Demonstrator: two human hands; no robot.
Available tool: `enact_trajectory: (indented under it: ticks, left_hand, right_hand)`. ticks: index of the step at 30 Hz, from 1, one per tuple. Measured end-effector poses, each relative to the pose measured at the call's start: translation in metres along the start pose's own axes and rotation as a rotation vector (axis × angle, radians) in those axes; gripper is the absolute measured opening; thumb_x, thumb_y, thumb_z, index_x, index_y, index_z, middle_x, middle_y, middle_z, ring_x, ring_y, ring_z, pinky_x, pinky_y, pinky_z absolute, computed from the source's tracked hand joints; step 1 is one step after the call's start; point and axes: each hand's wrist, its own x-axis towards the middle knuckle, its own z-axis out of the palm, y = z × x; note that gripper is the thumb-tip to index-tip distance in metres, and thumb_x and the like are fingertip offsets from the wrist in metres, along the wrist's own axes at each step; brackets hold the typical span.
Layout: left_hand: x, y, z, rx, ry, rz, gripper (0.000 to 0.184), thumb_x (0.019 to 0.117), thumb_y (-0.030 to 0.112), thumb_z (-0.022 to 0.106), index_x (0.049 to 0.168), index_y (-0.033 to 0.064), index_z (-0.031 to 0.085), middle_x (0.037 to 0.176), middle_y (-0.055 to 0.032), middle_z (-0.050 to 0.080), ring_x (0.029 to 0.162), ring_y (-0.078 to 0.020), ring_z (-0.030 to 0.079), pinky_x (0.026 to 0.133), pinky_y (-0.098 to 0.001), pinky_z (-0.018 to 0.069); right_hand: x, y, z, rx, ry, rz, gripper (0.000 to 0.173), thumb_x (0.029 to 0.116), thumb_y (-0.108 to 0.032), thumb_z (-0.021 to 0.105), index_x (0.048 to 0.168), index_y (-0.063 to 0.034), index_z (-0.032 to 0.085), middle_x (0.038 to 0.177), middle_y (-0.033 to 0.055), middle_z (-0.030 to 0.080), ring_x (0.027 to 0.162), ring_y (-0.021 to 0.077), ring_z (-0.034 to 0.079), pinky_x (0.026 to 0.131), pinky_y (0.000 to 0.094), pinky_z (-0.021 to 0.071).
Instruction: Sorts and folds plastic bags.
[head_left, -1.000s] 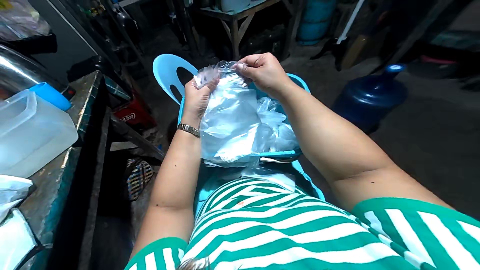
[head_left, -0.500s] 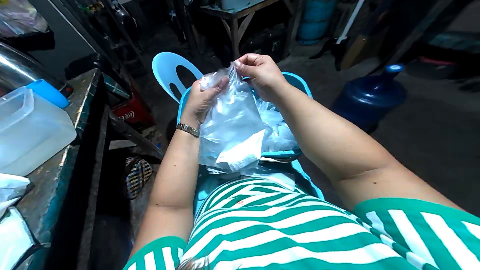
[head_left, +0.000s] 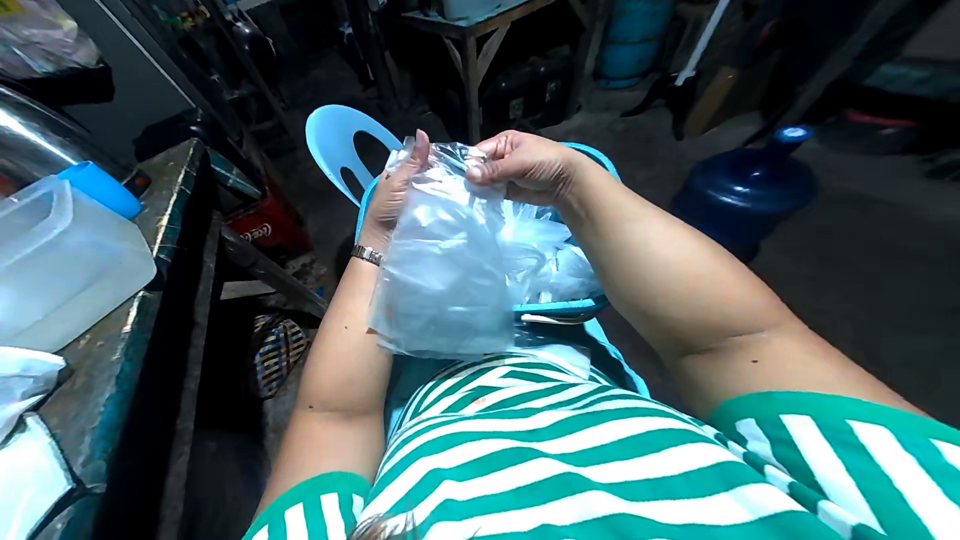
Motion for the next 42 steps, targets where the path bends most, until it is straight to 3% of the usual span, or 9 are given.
enact_trajectory:
  ticks: [8, 11, 14, 20, 25, 28, 33, 38, 42]
  left_hand:
    - [-0.015, 0.01, 0.004, 0.225, -0.117, -0.072, 0.02, 0.1023, 0.003, 0.047, 0.094, 0.0136, 0.063, 0.078, 0.0064, 0.071, 0.072, -0.0004, 0.067, 0.07, -0.0195, 0.0586]
    - [-0.013, 0.011, 0.004, -0.018, -0.054, -0.11, 0.033, 0.1125, 0.025, 0.031, 0.106, 0.014, 0.062, 0.091, 0.0007, 0.073, 0.087, -0.0062, 0.071, 0.08, -0.0246, 0.0604]
    - [-0.006, 0.005, -0.011, -0.163, -0.161, -0.022, 0.049, 0.1125, 0.04, 0.021, 0.109, 0.013, 0.062, 0.099, -0.0029, 0.074, 0.098, -0.0116, 0.071, 0.089, -0.0299, 0.0593]
    - [-0.02, 0.004, -0.004, -0.032, -0.216, 0.101, 0.027, 0.1033, 0.013, 0.044, 0.09, 0.0232, 0.065, 0.085, 0.0089, 0.074, 0.083, 0.0024, 0.069, 0.078, -0.0175, 0.0581]
    - [-0.02, 0.002, -0.015, 0.113, -0.339, 0.177, 0.024, 0.0767, 0.039, 0.087, 0.092, 0.0265, 0.072, 0.09, 0.0134, 0.075, 0.085, 0.0046, 0.069, 0.08, -0.0161, 0.0577]
    - [-0.017, 0.004, -0.012, 0.117, -0.27, 0.166, 0.025, 0.0743, 0.005, 0.075, 0.094, 0.0187, 0.069, 0.089, 0.0084, 0.075, 0.082, 0.001, 0.07, 0.077, -0.0181, 0.0586]
    - [0.0, 0.003, 0.001, 0.404, 0.112, 0.101, 0.022, 0.0832, -0.012, 0.065, 0.098, 0.0034, 0.06, 0.081, -0.0002, 0.068, 0.073, -0.0069, 0.067, 0.071, -0.0256, 0.0601]
    - [0.004, 0.0, -0.001, 0.509, 0.211, 0.16, 0.016, 0.0883, -0.005, 0.068, 0.1, 0.0019, 0.06, 0.083, 0.0015, 0.063, 0.075, -0.0035, 0.063, 0.074, -0.0224, 0.0568]
    - [0.008, -0.001, -0.007, 0.501, 0.172, 0.24, 0.024, 0.0944, 0.008, 0.071, 0.113, 0.0019, 0.057, 0.092, 0.002, 0.061, 0.077, -0.0007, 0.059, 0.073, -0.0182, 0.0523]
  right_hand:
    - [0.003, -0.002, 0.002, -0.002, 0.196, 0.098, 0.039, 0.1124, -0.033, 0.036, 0.091, -0.0139, 0.063, 0.073, -0.0074, 0.067, 0.063, 0.0001, 0.063, 0.06, 0.0183, 0.0543]
    - [-0.002, 0.006, 0.001, -0.047, -0.052, 0.032, 0.028, 0.097, -0.017, 0.052, 0.069, -0.0216, 0.058, 0.06, -0.0144, 0.059, 0.054, -0.0061, 0.053, 0.054, 0.0142, 0.046]
    - [-0.001, 0.009, -0.004, 0.106, -0.174, -0.115, 0.007, 0.0825, -0.016, 0.075, 0.083, -0.0211, 0.069, 0.078, -0.0111, 0.073, 0.071, -0.0023, 0.067, 0.069, 0.0191, 0.0584]
    - [0.003, 0.005, 0.0, 0.421, 0.169, -0.231, 0.027, 0.1108, -0.022, 0.031, 0.103, -0.0174, 0.056, 0.084, -0.0004, 0.072, 0.08, 0.0108, 0.072, 0.077, 0.0305, 0.0609]
    - [0.005, 0.0, 0.008, 0.283, 0.267, -0.053, 0.029, 0.1126, -0.027, 0.032, 0.104, -0.0144, 0.058, 0.078, -0.0025, 0.068, 0.072, 0.007, 0.068, 0.07, 0.0251, 0.0593]
    - [0.004, -0.002, 0.005, 0.031, 0.184, 0.079, 0.04, 0.1121, -0.034, 0.033, 0.088, -0.0166, 0.061, 0.074, -0.0071, 0.066, 0.07, 0.0018, 0.064, 0.068, 0.0216, 0.0564]
    - [-0.003, -0.002, -0.002, -0.228, -0.165, 0.036, 0.017, 0.0821, -0.008, 0.065, 0.069, -0.0196, 0.063, 0.065, -0.0143, 0.065, 0.061, -0.006, 0.059, 0.061, 0.0157, 0.0516]
    - [-0.001, -0.004, -0.012, -0.229, 0.233, -0.146, 0.015, 0.093, -0.002, 0.064, 0.107, -0.0051, 0.061, 0.093, -0.0035, 0.067, 0.085, 0.0039, 0.065, 0.083, 0.025, 0.0567]
    - [0.004, -0.007, -0.019, -0.206, 0.559, -0.295, 0.043, 0.0967, -0.004, 0.065, 0.137, -0.0038, 0.049, 0.104, 0.0037, 0.065, 0.076, 0.0086, 0.065, 0.07, 0.0263, 0.0585]
